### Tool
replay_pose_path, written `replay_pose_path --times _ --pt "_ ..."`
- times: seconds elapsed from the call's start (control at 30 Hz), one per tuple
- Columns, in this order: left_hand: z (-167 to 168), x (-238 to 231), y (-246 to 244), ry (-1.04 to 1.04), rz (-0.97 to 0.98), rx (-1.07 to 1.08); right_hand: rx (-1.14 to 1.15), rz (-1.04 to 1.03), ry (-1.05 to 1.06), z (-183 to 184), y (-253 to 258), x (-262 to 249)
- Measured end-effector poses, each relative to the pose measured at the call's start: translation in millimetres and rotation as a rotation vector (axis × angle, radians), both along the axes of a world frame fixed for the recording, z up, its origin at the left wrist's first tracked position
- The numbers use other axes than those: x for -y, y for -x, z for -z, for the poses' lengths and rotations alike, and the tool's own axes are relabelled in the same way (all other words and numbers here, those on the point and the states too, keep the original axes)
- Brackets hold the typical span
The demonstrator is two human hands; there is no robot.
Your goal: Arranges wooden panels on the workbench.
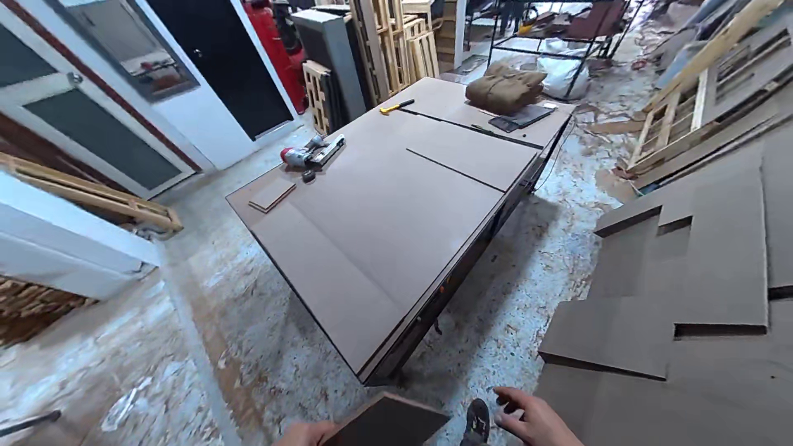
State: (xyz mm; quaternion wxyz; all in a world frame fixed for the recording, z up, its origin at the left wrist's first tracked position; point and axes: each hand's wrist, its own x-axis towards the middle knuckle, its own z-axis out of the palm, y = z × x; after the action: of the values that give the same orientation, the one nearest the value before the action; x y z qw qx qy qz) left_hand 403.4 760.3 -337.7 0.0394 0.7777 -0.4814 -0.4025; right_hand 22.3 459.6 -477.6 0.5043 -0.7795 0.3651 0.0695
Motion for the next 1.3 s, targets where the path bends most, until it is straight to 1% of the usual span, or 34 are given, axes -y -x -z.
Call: replay_pose_path --times 0.07,0.17,0.23,0.27,0.33,0.37,0.4,0.43,0.47,0.5,0.53,0.57,0.6,0.63,0.67,0.73,0.77,0.8,0.83,0.87,0.93,1.0,1.03,1.1,1.17,1.23,1.3 --pt "-39.3 40.1 5.8 0.179 -0.014 -0.062 -0.001 -0.018 0.132 -8.1 18.8 30.1" --pt "-92.1 87.9 -0.1 0.457 0.020 -0.176 0.103 -0.052 0.320 -17.6 17.9 70.3" --pt "-134.2 117.4 -13.3 0.602 0.090 -0.264 0.188 -0.048 0.376 -28.5 8.7 99.0" --pt "-159.8 134.1 -21.1 0.654 0.129 -0.299 0.247 -0.014 0.387 -38.4 3.3 115.0" --pt "-214.7 172.5 -36.3 0.758 0.205 -0.263 0.387 0.062 0.411 -67.2 -9.0 147.7" --pt "-239.3 192.7 -40.7 0.858 0.208 -0.182 0.477 0.096 0.411 -83.3 -17.4 160.5" --pt "-260.0 212.8 -44.6 0.998 0.170 -0.023 0.570 0.130 0.412 -97.9 -28.8 171.5" --pt "-275.9 232.4 -50.4 1.153 0.098 0.206 0.669 0.164 0.402 -112.0 -43.1 182.8" --pt "-286.0 250.0 -60.3 1.269 0.019 0.429 0.772 0.205 0.387 -127.1 -59.6 194.9" --pt "-288.6 265.0 -74.5 1.332 -0.063 0.560 0.854 0.253 0.387 -144.7 -77.5 207.9" --pt "-281.4 276.2 -88.7 1.363 -0.177 0.582 0.908 0.300 0.397 -163.2 -95.4 221.9" --pt "-262.7 284.8 -99.6 1.378 -0.312 0.518 0.947 0.355 0.392 -180.6 -113.0 235.6" --pt "-232.9 291.1 -108.0 1.346 -0.450 0.436 0.977 0.416 0.376 -195.6 -129.5 250.3" --pt "-193.9 296.0 -113.8 1.261 -0.570 0.365 1.010 0.483 0.361 -209.0 -145.9 266.8" --pt "-147.6 300.2 -118.4 1.148 -0.665 0.289 1.045 0.541 0.349 -220.9 -162.8 285.8" --pt "-45.1 308.5 -119.5 0.862 -0.812 0.050 1.098 0.685 0.321 -241.1 -199.3 324.6" --pt "0.9 311.1 -114.0 0.725 -0.872 -0.083 1.104 0.751 0.292 -248.1 -217.8 342.8" --pt "35.6 314.5 -106.2 0.621 -0.924 -0.200 1.106 0.803 0.256 -253.4 -237.7 361.0" --pt "58.9 321.2 -100.6 0.567 -0.964 -0.291 1.113 0.830 0.214 -256.7 -259.3 380.0" --pt "73.3 331.3 -98.3 0.557 -0.991 -0.350 1.106 0.813 0.169 -256.9 -279.3 400.1" --pt "84.6 355.8 -102.3 0.632 -1.002 -0.382 1.029 0.723 0.076 -250.7 -317.2 432.4" --pt "84.2 379.1 -120.9 0.717 -0.984 -0.313 0.922 0.705 -0.057 -232.3 -361.9 446.3" --pt "81.3 390.8 -136.3 0.721 -0.983 -0.259 0.894 0.719 -0.150 -217.1 -387.7 452.5" --pt "74.8 410.8 -171.9 0.631 -0.982 -0.135 0.867 0.744 -0.320 -182.8 -441.9 468.1" --pt "74.4 424.2 -206.7 0.497 -1.009 -0.018 0.825 0.755 -0.441 -148.1 -498.2 491.0" --pt "85.8 428.0 -231.9 0.398 -1.047 0.094 0.772 0.752 -0.514 -110.9 -552.5 516.2" --pt "103.9 423.8 -248.6 0.320 -1.085 0.181 0.723 0.720 -0.582 -76.8 -606.6 539.9"
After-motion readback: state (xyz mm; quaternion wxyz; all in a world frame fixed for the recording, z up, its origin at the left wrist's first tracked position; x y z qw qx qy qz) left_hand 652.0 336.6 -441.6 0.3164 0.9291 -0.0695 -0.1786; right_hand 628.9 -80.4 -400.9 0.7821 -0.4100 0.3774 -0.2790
